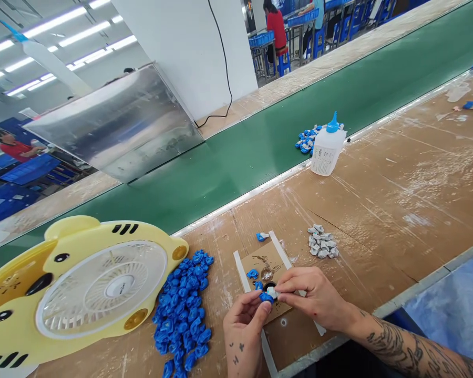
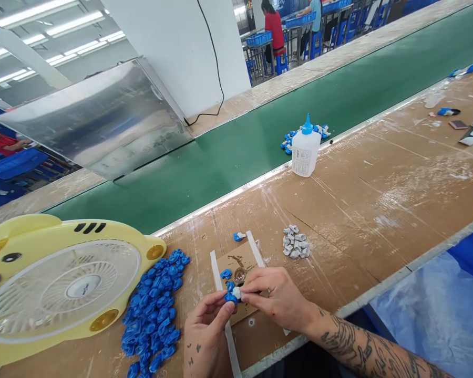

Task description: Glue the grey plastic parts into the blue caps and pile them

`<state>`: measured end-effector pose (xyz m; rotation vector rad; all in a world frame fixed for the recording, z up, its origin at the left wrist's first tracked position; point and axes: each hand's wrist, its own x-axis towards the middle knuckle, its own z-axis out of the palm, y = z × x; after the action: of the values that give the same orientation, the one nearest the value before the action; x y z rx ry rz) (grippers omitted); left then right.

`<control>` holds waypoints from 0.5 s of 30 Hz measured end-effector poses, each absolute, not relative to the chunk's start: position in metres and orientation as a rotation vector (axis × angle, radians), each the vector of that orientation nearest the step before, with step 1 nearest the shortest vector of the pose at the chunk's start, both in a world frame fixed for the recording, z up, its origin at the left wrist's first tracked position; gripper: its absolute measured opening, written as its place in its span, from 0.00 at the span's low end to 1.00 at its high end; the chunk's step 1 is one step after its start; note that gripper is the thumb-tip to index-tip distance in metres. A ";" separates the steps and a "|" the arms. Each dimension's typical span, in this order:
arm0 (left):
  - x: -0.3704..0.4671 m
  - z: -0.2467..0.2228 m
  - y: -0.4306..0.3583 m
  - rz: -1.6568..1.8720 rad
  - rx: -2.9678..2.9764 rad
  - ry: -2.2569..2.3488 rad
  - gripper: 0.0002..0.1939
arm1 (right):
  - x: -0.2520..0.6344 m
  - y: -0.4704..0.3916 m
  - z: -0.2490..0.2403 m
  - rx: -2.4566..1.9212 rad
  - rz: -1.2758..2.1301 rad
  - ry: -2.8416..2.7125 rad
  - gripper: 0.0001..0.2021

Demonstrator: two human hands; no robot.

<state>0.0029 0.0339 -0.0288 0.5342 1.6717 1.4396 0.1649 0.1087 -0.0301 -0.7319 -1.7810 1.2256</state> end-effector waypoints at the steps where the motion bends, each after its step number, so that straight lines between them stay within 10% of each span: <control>1: 0.004 -0.028 0.034 1.445 0.507 1.637 0.21 | 0.164 0.108 -0.029 -0.702 1.207 -1.792 0.13; 15: 0.000 -0.016 0.058 1.486 0.330 1.497 0.20 | 0.151 0.127 -0.026 -0.587 0.938 -2.034 0.14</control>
<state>-0.0003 0.0579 -0.0161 0.3296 1.4967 1.4863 0.1511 0.1274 -0.0259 -0.5868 -2.0341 0.9378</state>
